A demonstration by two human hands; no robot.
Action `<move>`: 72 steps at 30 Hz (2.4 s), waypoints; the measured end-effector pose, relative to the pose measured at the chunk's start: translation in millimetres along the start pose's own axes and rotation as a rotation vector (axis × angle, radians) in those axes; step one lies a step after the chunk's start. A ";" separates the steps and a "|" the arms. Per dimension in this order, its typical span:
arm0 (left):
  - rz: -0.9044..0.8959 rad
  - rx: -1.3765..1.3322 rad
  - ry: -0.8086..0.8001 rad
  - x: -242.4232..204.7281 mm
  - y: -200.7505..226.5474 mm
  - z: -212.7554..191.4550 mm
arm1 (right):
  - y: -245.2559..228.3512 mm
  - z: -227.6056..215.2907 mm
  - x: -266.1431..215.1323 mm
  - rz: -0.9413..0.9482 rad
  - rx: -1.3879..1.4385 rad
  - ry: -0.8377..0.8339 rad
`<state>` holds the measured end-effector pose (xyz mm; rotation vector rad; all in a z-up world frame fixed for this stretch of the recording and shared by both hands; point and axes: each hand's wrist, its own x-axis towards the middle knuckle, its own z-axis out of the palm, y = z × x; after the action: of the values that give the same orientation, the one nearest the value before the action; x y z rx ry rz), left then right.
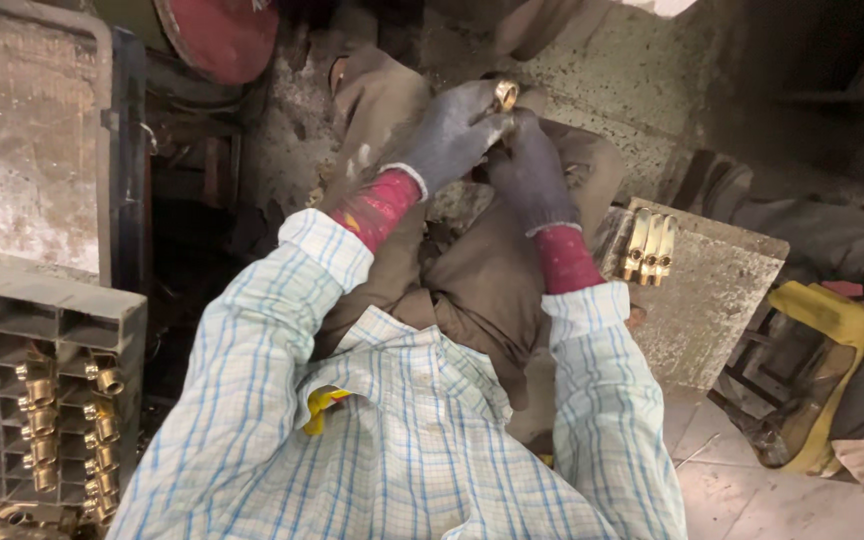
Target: The person sits on the floor and repeatedly rubs small brass fittings with a cloth to clean or polish them. They handle the parts one at a time, rotating them to wipe different surfaces, and place finished pieces on a nearby metal block.
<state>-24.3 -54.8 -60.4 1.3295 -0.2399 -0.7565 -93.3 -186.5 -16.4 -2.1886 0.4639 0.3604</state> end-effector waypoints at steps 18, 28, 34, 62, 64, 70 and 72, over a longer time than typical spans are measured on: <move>-0.090 -0.027 0.136 35.2 -31.0 12.0 | 49.0 28.2 53.4 0.117 0.624 -0.118; 0.128 0.192 0.128 33.7 -37.1 0.9 | 83.4 55.1 56.1 0.106 0.440 -0.144; 0.056 0.223 0.095 31.3 -28.9 -12.6 | 84.9 64.0 58.4 -0.018 0.250 -0.197; 0.193 0.162 0.129 34.3 -43.2 -0.8 | 49.7 39.9 60.1 0.244 0.933 -0.003; 0.179 0.285 0.171 33.8 -43.9 -0.4 | 46.7 39.3 58.5 0.127 0.712 -0.068; 0.235 0.476 0.142 31.8 -34.6 -5.6 | 43.2 25.4 47.0 -0.019 0.222 -0.089; 0.251 0.465 0.132 31.0 -31.2 -7.4 | 41.4 23.6 44.4 -0.004 0.243 -0.110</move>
<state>-8.3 -69.6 -99.3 1.7410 -0.4880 -0.4093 -74.5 -200.4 -77.2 -1.9233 0.4193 0.3983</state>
